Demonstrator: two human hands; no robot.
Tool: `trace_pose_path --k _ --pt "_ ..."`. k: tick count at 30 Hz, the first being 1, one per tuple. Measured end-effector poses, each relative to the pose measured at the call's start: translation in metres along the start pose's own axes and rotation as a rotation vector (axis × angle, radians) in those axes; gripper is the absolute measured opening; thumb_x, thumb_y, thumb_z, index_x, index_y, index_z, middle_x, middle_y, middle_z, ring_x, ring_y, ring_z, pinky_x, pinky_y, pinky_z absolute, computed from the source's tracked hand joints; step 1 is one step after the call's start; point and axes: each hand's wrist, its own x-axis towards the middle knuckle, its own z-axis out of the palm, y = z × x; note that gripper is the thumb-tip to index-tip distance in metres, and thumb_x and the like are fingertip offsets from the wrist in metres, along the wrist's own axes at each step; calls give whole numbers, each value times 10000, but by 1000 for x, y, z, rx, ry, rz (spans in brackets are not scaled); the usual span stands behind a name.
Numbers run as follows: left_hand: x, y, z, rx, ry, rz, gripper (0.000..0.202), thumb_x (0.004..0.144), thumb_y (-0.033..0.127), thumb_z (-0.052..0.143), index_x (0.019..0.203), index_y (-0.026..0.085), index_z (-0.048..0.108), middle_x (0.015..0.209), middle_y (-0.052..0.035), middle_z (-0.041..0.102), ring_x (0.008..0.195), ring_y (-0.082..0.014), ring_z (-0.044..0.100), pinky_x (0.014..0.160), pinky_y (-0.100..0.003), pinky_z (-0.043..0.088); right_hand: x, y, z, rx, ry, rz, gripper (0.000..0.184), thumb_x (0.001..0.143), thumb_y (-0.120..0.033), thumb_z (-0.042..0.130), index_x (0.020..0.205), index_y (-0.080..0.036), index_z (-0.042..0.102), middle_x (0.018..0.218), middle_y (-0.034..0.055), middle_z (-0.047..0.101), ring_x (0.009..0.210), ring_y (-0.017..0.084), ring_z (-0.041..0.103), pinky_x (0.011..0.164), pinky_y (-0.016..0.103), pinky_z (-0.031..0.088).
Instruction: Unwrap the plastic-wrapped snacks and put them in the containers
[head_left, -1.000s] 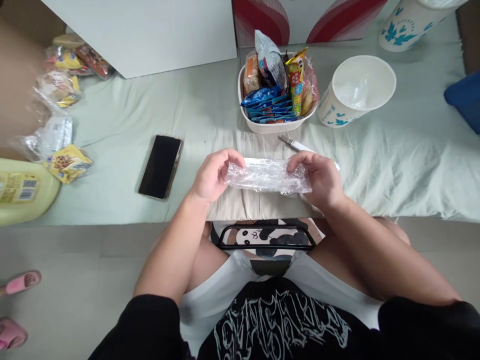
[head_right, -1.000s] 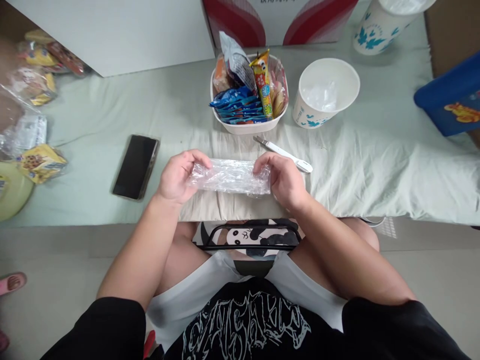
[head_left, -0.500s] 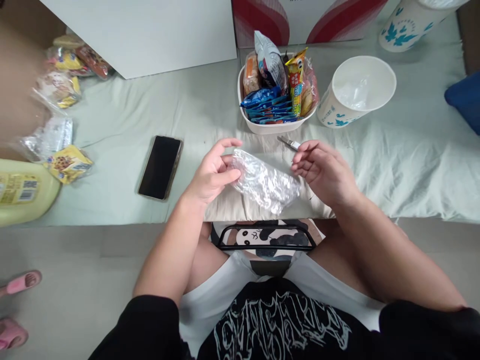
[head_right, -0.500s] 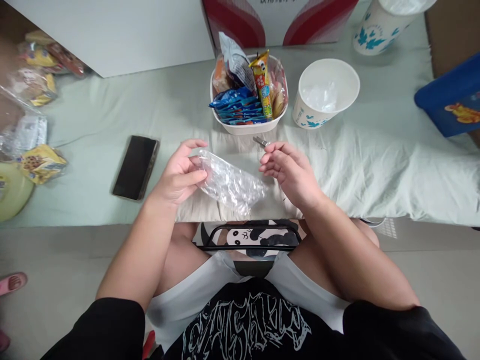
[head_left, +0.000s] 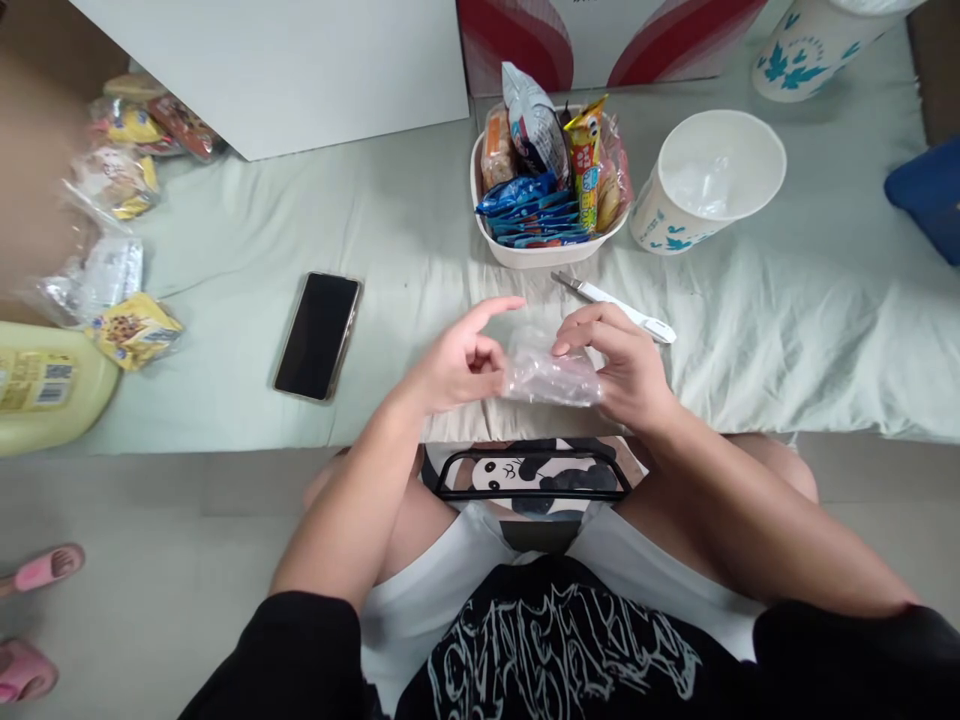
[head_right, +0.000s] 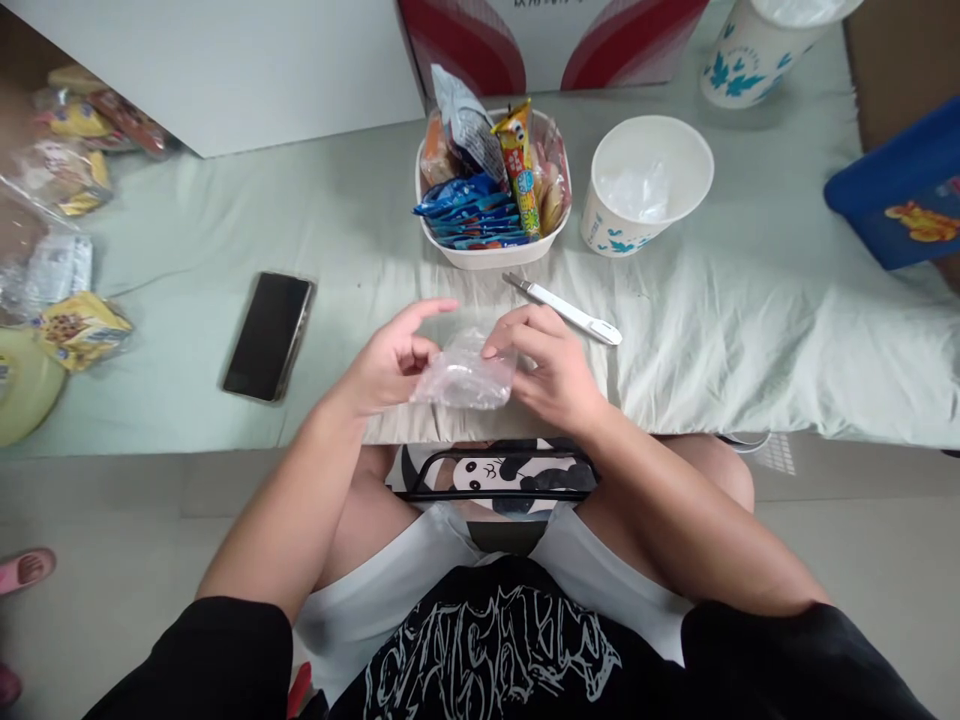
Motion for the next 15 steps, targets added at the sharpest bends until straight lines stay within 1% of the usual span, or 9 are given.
trace_pose_path --k 2,3,5,6,8,10,12,13,15 --pt "0 -3 6 10 -32 -11 768 706 354 913 1407 293 604 616 74 601 479 -80 502 486 -206 398 -1 0 2 -59 26 -52 84 882 -317 762 810 -281 740 895 36 627 827 196 602 792 396 513" --pt "1 -4 8 5 -17 12 691 706 372 915 1342 282 661 622 62 618 490 -84 524 495 -210 420 -1 0 3 -87 35 -67 91 880 -328 765 800 -290 745 893 36 612 819 196 593 779 399 511" --pt "4 -6 11 -11 47 79 483 703 441 917 1113 233 771 674 16 680 551 -103 595 538 -225 477 -3 1 5 -136 69 -74 85 865 -350 784 802 -301 756 895 39 585 835 205 584 783 410 510" --pt "5 -7 12 -16 89 118 416 698 477 917 992 211 794 720 -12 718 598 -116 634 569 -236 505 -4 1 6 -151 99 -58 72 858 -359 794 825 -303 762 892 41 572 847 211 582 791 415 511" --pt "8 -7 12 -8 196 200 376 692 522 914 830 192 799 799 -48 770 676 -136 683 625 -254 543 -6 2 7 -160 160 -2 98 855 -361 799 926 -303 764 840 30 535 812 203 562 783 408 513" --pt "9 -7 11 31 301 276 346 714 527 902 794 204 809 815 -52 791 708 -144 702 662 -267 566 -7 2 8 -132 169 69 211 875 -343 777 1077 -299 735 730 -14 473 685 163 501 716 365 504" --pt "9 -8 9 87 349 354 313 758 522 874 801 217 822 823 -55 804 730 -151 719 688 -279 584 -8 2 8 -72 110 105 284 906 -322 732 1184 -285 687 647 -57 449 568 124 426 617 307 470" --pt "8 -8 9 116 344 390 299 785 516 855 806 219 826 830 -60 809 742 -154 727 698 -282 592 -8 2 8 -40 76 107 281 920 -314 708 1196 -274 674 644 -62 488 544 112 425 583 287 454" --pt "7 -10 9 171 298 446 275 817 494 832 820 219 828 849 -68 815 766 -160 739 699 -281 597 -7 1 8 6 40 77 195 942 -307 666 1128 -251 683 740 -30 625 586 108 518 580 269 464"
